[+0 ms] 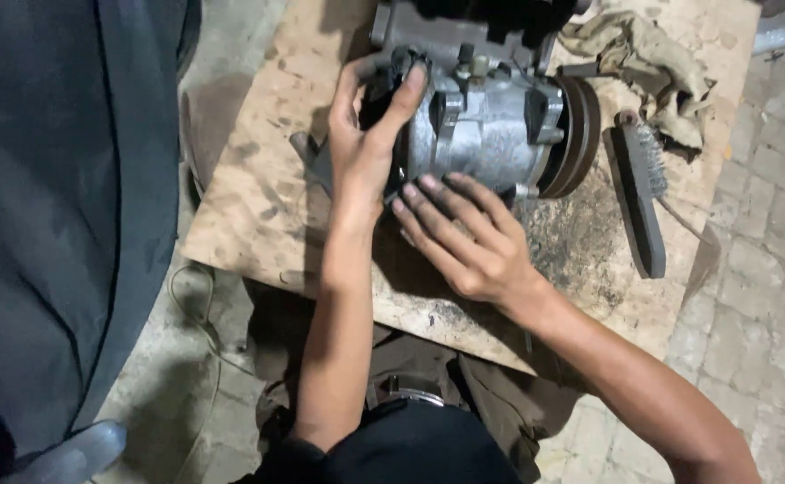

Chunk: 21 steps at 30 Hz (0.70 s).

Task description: The person scrubs a metal car part, likely an alternator, with a wire brush and a sanding block on a wooden table. They rotate the part to clean different sides and use a small tool to clean crevices.

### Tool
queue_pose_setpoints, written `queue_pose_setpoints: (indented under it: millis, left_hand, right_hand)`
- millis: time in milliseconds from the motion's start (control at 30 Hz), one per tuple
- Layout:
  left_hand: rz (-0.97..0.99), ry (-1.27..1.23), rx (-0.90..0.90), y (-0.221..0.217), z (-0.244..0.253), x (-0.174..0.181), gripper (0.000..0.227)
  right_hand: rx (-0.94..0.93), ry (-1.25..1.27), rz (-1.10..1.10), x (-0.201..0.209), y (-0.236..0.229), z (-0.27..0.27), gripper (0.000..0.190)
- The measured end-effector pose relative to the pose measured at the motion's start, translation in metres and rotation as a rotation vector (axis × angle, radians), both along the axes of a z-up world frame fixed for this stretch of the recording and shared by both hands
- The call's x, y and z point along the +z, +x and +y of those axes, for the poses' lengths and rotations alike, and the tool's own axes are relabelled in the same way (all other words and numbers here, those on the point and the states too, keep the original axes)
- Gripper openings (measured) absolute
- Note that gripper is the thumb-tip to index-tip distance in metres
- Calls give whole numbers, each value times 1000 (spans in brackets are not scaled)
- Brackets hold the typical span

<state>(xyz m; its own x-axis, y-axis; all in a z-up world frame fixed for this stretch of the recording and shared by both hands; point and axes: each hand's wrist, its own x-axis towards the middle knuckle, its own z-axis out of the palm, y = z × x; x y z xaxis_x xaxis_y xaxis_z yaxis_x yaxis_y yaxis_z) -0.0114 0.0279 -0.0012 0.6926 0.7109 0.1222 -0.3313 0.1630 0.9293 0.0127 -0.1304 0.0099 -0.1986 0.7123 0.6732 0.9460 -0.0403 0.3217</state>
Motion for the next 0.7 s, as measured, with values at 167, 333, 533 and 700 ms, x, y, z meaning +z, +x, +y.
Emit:
queue_pose_setpoints:
  millis: [167,333,533,700]
  left_hand:
    - [45,-44,-7,-1,-1,0,50]
    - [75,-35,-24,-2,1,3,53]
    - [-70,-20,-15,4,4,-1,39]
    - [-51,-8,-3,2,3,-4,44]
  right_hand:
    - [-82,101,67,-24,9,-4,15]
    - [-89,17,46,-14,5,0,23]
    - [-109,89,43,-13,8,3,15]
    - [-209,110,94,-21,6,-1,18]
